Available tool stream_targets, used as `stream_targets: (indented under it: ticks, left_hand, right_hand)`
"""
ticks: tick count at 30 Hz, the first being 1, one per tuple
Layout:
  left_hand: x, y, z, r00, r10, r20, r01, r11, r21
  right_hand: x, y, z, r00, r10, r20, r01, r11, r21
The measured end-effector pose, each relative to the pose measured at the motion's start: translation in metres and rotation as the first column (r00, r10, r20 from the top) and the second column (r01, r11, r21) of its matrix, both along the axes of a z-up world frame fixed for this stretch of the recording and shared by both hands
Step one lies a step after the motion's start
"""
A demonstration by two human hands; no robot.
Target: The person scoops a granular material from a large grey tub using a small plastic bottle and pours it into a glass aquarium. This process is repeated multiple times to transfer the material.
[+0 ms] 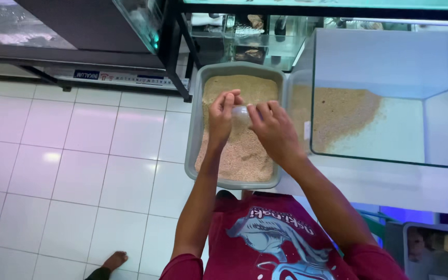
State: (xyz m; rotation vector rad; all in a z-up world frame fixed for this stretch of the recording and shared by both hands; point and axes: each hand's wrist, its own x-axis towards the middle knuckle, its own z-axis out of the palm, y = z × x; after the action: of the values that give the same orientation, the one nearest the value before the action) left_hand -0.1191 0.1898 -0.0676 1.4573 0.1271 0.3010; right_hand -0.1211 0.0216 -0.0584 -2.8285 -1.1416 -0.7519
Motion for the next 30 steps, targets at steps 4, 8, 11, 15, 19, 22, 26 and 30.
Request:
stream_targets:
  ticks: [4, 8, 11, 15, 19, 22, 26, 30]
  left_hand:
    - [-0.019, 0.020, -0.064, 0.979, 0.117, -0.166, -0.115, 0.993, 0.020]
    - [-0.046, 0.022, -0.087, 0.938, 0.157, -0.308, -0.126, 0.985, 0.120]
    - [-0.062, 0.016, -0.107, 0.913, 0.155, -0.379, -0.097, 0.981, 0.169]
    - [-0.080, 0.005, -0.128, 0.899, 0.150, -0.411, -0.080, 0.980, 0.181]
    - [-0.089, 0.000, -0.128, 0.893, 0.168, -0.417, -0.103, 0.979, 0.175]
    - [-0.087, 0.004, -0.136, 0.928, 0.187, -0.322, -0.115, 0.967, 0.229]
    - [-0.089, 0.006, -0.141, 0.953, 0.151, -0.264, -0.101, 0.976, 0.193]
    - [-0.090, 0.006, -0.140, 0.970, 0.147, -0.195, -0.118, 0.981, 0.151]
  right_hand:
    - [0.000, 0.020, -0.069, 0.996, -0.065, -0.066, 0.060, 0.995, -0.081]
    - [0.019, 0.006, -0.151, 0.970, -0.179, -0.165, 0.172, 0.984, -0.055]
    - [0.018, -0.007, -0.191, 0.934, -0.246, -0.260, 0.242, 0.969, -0.049]
    - [-0.010, -0.003, -0.201, 0.883, -0.191, -0.428, 0.183, 0.981, -0.060]
    - [-0.025, -0.003, -0.232, 0.875, -0.062, -0.480, 0.039, 0.998, -0.057]
    - [-0.028, 0.004, -0.215, 0.837, 0.035, -0.546, -0.078, 0.995, -0.056]
    - [-0.025, 0.007, -0.198, 0.626, -0.016, -0.780, -0.005, 1.000, -0.025]
    - [-0.022, 0.003, -0.170, 0.389, 0.048, -0.920, 0.047, 0.996, 0.072]
